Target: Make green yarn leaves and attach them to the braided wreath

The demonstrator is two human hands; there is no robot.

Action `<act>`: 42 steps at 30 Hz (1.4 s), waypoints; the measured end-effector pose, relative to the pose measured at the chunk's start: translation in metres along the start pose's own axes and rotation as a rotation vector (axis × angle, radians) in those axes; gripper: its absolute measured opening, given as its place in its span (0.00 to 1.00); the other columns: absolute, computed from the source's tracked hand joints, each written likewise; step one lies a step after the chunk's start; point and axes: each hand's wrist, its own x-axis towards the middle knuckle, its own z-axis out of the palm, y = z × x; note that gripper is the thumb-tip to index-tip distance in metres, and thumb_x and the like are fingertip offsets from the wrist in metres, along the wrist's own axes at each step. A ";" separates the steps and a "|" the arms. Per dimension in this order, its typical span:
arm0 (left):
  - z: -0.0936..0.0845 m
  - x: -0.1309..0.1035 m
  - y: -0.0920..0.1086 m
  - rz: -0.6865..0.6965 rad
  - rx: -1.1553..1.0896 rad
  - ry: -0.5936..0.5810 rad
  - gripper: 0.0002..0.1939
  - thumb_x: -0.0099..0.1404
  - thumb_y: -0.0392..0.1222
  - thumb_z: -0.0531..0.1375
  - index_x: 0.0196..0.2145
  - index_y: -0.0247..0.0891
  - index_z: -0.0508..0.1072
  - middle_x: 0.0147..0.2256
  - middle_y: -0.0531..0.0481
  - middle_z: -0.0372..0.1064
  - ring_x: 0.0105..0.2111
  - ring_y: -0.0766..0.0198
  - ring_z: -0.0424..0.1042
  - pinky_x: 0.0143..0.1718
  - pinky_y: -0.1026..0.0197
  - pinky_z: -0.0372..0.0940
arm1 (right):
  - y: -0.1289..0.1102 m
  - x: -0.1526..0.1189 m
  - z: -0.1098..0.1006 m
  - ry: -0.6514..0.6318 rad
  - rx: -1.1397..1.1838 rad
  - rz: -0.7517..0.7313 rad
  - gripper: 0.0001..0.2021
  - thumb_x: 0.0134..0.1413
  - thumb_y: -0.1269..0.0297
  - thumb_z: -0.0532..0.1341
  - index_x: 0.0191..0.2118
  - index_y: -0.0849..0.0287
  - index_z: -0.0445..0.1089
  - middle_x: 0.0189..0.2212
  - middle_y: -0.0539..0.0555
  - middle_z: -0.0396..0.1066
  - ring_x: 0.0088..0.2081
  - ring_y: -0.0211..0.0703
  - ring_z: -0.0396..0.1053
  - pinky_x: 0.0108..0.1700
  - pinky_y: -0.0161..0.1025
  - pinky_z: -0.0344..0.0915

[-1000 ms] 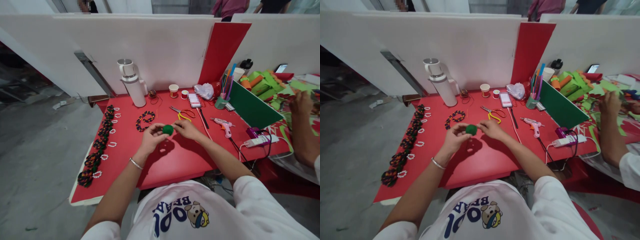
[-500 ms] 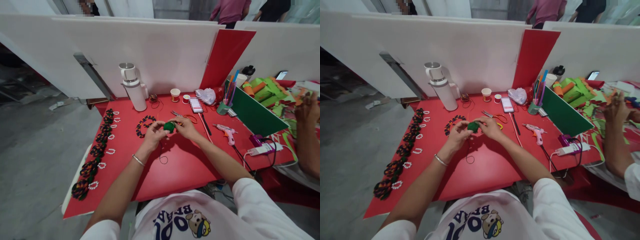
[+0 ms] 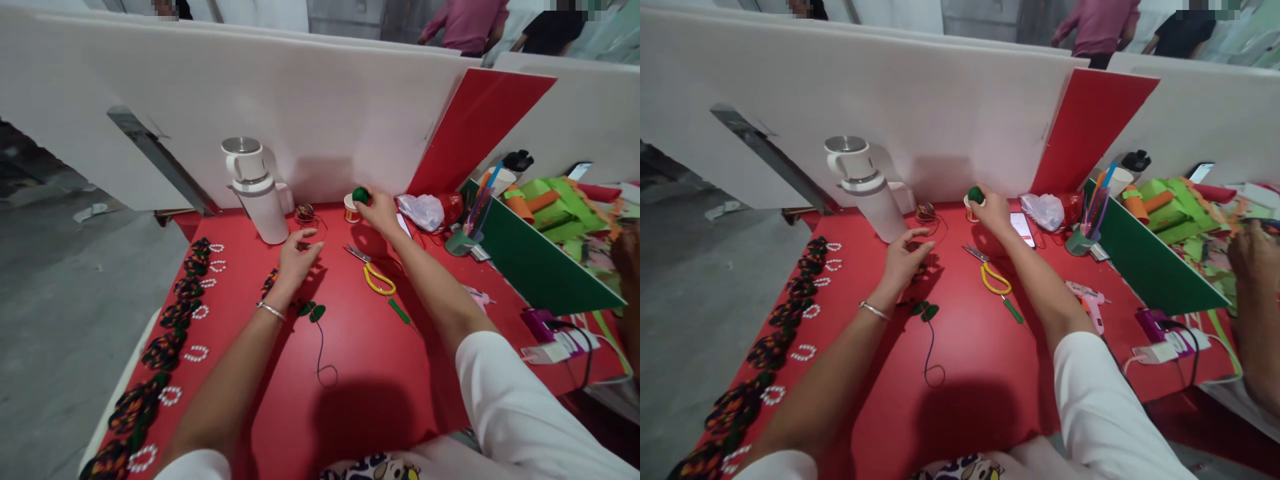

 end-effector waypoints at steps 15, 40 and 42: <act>-0.036 -0.017 -0.018 -0.001 0.217 0.077 0.14 0.57 0.46 0.67 0.39 0.37 0.81 0.33 0.49 0.76 0.29 0.64 0.73 0.30 0.62 0.70 | 0.014 -0.006 -0.013 -0.118 -0.181 -0.120 0.20 0.62 0.63 0.65 0.58 0.59 0.78 0.56 0.60 0.78 0.58 0.56 0.74 0.63 0.53 0.67; -0.060 -0.145 -0.045 0.248 0.776 -0.069 0.10 0.65 0.35 0.62 0.42 0.41 0.83 0.43 0.44 0.79 0.42 0.55 0.77 0.46 0.53 0.71 | -0.071 -0.196 0.063 -0.528 -0.211 0.041 0.13 0.66 0.57 0.65 0.52 0.54 0.81 0.49 0.57 0.80 0.51 0.50 0.77 0.49 0.41 0.69; -0.060 -0.148 -0.047 0.255 0.770 -0.094 0.10 0.66 0.36 0.62 0.42 0.42 0.83 0.43 0.45 0.79 0.42 0.56 0.78 0.44 0.55 0.71 | -0.068 -0.200 0.066 -0.477 -0.203 0.050 0.13 0.68 0.59 0.63 0.52 0.54 0.80 0.49 0.57 0.79 0.51 0.48 0.76 0.51 0.40 0.68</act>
